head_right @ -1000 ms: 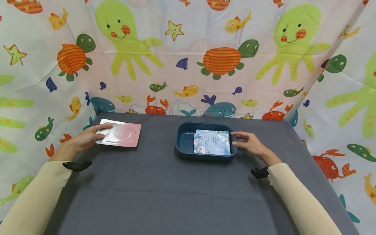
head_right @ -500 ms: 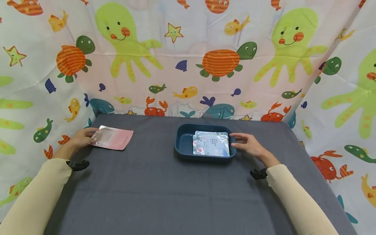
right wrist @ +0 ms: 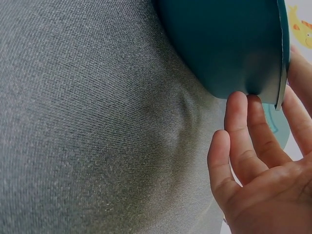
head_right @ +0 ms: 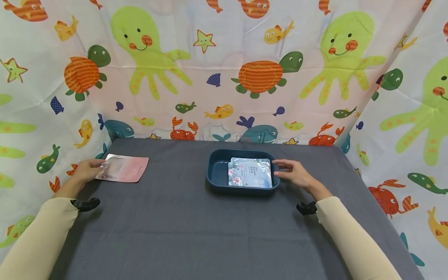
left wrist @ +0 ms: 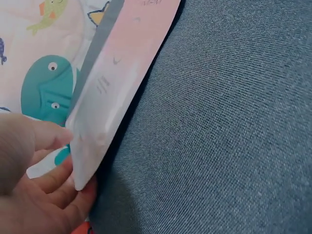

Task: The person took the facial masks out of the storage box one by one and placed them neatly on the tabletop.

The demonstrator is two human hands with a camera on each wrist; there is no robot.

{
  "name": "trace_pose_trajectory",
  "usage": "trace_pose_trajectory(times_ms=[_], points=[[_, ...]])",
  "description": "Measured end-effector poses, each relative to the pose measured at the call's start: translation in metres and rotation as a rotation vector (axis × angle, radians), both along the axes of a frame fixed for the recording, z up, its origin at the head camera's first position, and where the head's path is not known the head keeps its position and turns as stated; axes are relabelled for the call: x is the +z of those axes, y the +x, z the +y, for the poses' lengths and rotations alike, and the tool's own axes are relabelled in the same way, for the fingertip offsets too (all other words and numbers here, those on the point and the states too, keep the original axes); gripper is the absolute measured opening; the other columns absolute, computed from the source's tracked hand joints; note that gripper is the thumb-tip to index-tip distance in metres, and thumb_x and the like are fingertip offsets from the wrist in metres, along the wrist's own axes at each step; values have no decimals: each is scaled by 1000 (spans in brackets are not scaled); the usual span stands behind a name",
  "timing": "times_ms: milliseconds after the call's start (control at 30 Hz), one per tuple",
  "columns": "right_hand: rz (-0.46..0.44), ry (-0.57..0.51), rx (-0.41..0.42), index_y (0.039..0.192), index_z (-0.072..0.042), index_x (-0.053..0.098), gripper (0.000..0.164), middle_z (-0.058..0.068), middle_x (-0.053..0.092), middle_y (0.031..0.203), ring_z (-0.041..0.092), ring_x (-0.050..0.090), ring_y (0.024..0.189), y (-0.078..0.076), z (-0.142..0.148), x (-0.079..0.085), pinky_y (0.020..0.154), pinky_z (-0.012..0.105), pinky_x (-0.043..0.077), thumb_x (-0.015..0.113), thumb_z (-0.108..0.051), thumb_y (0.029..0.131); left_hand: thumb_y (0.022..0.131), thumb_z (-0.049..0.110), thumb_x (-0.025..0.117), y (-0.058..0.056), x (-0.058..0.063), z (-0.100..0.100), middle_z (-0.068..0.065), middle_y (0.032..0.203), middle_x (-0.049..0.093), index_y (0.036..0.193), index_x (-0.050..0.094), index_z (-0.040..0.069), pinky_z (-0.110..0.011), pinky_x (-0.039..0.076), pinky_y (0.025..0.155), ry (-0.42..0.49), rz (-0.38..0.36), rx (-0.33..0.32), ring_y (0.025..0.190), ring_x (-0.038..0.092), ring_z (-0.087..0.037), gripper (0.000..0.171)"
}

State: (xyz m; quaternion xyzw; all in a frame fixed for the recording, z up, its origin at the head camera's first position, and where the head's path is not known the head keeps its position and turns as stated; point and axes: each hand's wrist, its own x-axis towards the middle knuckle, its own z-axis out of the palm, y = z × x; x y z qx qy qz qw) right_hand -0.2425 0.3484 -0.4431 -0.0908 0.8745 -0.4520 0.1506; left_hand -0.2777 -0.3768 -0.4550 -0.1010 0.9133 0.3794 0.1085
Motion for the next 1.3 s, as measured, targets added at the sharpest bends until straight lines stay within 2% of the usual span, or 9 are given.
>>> trace_pose_trajectory(times_ms=[100,233,400,600,700,800,967,1167,1300], points=[[5,-1,1,150,-6,47,59,30,40,155,52,43,138,0,1,1,102,56,51,66,-29,99,102,17,42,1,6,2,-45,139,43,141,45,-15,-59,48,99,-124,23,-82,117,49,-51,50],[18,6,2,149,-6,48,58,29,40,156,52,43,139,0,1,1,104,59,49,66,-30,99,101,20,44,4,18,7,-48,132,47,136,45,-19,-60,50,94,-267,34,-204,112,54,-55,52],[23,15,6,149,-6,48,58,28,39,157,51,41,140,1,-1,1,107,62,45,65,-31,99,103,22,44,10,31,22,-47,137,42,142,36,-19,-65,45,101,-290,24,-218,120,48,-57,58],[21,5,-3,149,-7,48,58,27,41,156,50,42,140,1,1,-1,106,60,48,66,-30,99,103,26,48,10,36,68,-39,145,45,150,35,-6,-67,43,101,-259,200,-181,127,48,-55,58],[17,0,-5,149,-7,48,58,27,40,156,50,41,141,1,1,-2,106,60,47,66,-31,99,104,24,48,10,39,100,-35,146,47,152,36,-1,-65,44,103,-185,260,-190,129,51,-52,55],[17,-2,-5,149,-7,48,58,27,40,157,50,40,141,1,1,-2,106,60,47,65,-32,99,105,20,50,11,42,136,-31,145,51,152,38,3,-62,45,106,-40,316,-217,130,52,-48,52],[26,0,-4,149,-7,48,57,27,39,157,51,41,140,2,2,-3,106,61,47,65,-31,100,104,11,54,14,43,194,-28,140,56,154,38,8,-60,45,106,180,395,-325,129,55,-45,53],[23,2,-5,148,-7,49,57,27,38,158,51,40,142,2,2,-4,107,62,45,65,-31,100,103,9,54,27,41,255,-26,141,57,152,41,7,-57,48,105,356,348,-459,128,57,-43,51],[30,-1,0,148,-6,49,57,27,38,158,51,39,141,1,2,-2,107,63,45,65,-31,100,104,7,52,34,40,290,-28,143,56,150,42,3,-55,50,104,482,264,-506,129,57,-45,48]])
